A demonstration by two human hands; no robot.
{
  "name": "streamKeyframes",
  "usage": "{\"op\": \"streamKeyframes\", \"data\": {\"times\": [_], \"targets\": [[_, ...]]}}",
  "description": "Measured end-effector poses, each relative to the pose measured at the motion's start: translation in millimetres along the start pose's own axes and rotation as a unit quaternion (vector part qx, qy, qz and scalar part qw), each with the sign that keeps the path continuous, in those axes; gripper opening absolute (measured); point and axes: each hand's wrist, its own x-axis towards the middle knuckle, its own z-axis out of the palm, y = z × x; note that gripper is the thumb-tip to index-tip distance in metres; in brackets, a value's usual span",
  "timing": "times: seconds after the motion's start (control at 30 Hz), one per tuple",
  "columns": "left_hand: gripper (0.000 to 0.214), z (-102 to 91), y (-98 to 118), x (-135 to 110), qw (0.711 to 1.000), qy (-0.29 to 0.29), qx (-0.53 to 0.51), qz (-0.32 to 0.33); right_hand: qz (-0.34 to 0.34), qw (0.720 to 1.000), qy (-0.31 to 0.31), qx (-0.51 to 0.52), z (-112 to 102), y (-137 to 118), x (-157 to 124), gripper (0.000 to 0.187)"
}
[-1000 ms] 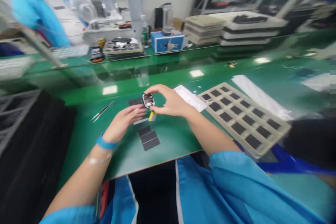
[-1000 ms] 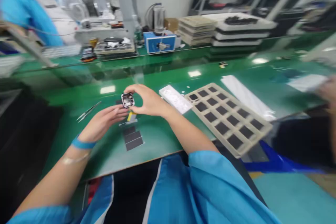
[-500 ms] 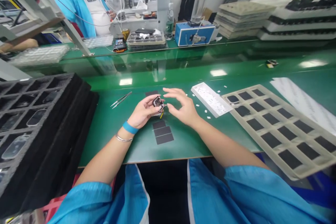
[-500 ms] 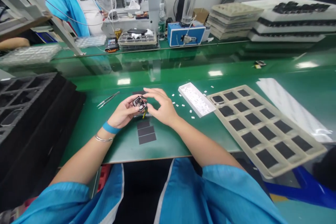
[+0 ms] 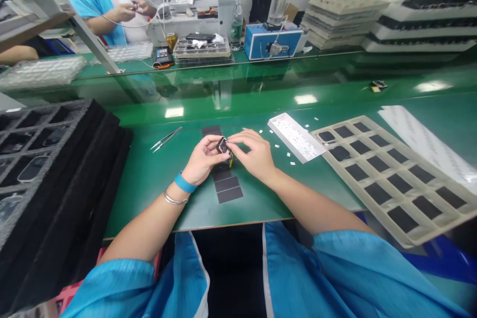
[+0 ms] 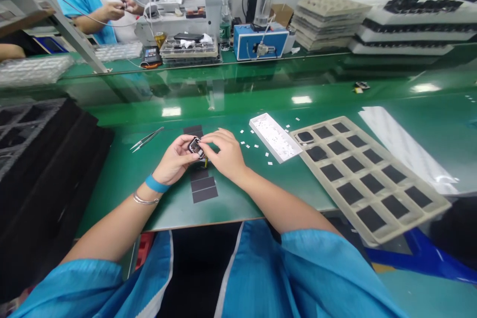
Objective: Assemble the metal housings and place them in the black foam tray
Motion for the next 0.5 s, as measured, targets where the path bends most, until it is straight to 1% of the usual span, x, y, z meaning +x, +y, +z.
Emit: {"op": "streamKeyframes", "data": {"times": [0.17, 0.3, 0.37, 0.43, 0.5], "targets": [[0.053, 1.4, -0.9, -1.1, 1.0, 0.005, -0.009, -0.005, -0.017, 1.0, 0.006, -0.019, 2.2, 2.2, -1.5, 0.015], [0.052, 0.0, -0.5, -1.2, 1.0, 0.005, -0.006, -0.003, -0.006, 0.998, -0.015, -0.059, 3.7, 4.6, -2.6, 0.018], [0.052, -1.5, 0.3, -1.0, 1.0, 0.003, -0.002, -0.01, -0.003, 0.997, -0.035, -0.075, 3.0, 5.7, -1.9, 0.019], [0.051, -2.9, 1.7, -0.7, 1.0, -0.001, -0.004, -0.022, 0.013, 0.996, -0.073, -0.053, 0.8, 6.9, 0.0, 0.019], [0.051, -3.7, 3.7, -0.4, 1.0, -0.001, -0.013, -0.026, 0.06, 0.993, -0.103, 0.008, -2.3, 7.7, 2.7, 0.019]]}}
